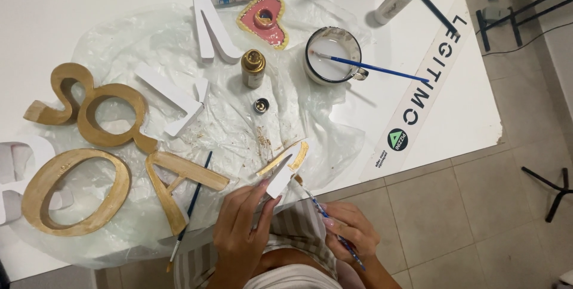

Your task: The person paints wooden letters with gold paint using a brush. They dip the brush into a container of gold paint and apply it to the surface of the letters, which are placed on a plastic sheet on a table.

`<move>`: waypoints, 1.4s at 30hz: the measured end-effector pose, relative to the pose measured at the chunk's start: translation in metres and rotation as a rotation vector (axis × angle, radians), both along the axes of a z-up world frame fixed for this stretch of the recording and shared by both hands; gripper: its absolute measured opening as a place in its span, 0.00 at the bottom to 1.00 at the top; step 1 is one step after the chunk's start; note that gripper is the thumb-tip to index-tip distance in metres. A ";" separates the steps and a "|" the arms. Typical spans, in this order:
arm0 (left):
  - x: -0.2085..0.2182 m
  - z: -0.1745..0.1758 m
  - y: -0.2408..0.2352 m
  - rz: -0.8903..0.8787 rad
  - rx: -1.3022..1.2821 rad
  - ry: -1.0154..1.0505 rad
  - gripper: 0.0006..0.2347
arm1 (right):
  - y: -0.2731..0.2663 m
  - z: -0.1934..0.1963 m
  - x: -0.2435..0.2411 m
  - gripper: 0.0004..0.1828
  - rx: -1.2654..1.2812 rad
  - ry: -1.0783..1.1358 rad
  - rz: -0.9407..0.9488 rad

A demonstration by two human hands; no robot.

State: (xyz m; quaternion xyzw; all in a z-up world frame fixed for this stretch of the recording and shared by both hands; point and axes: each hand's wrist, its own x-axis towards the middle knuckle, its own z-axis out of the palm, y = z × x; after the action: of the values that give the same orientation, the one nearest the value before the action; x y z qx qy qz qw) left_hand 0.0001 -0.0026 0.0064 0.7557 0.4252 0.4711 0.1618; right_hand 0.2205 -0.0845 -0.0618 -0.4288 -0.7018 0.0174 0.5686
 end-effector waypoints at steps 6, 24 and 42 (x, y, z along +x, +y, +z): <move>0.001 0.005 0.002 -0.004 0.006 -0.008 0.13 | 0.010 0.014 -0.002 0.13 -0.034 -0.002 0.000; -0.002 -0.005 0.005 -0.048 0.128 -0.062 0.15 | 0.195 0.198 0.000 0.10 -0.179 -0.062 0.017; -0.004 -0.007 0.012 -0.036 0.174 -0.096 0.12 | 0.221 0.187 -0.022 0.09 -0.129 -0.278 0.048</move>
State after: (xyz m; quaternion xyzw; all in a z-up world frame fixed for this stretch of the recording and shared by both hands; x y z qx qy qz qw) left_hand -0.0041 0.0095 -0.0002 0.7511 0.3607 0.5389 0.1241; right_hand 0.1980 0.1368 0.1255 -0.4458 -0.7813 0.0165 0.4366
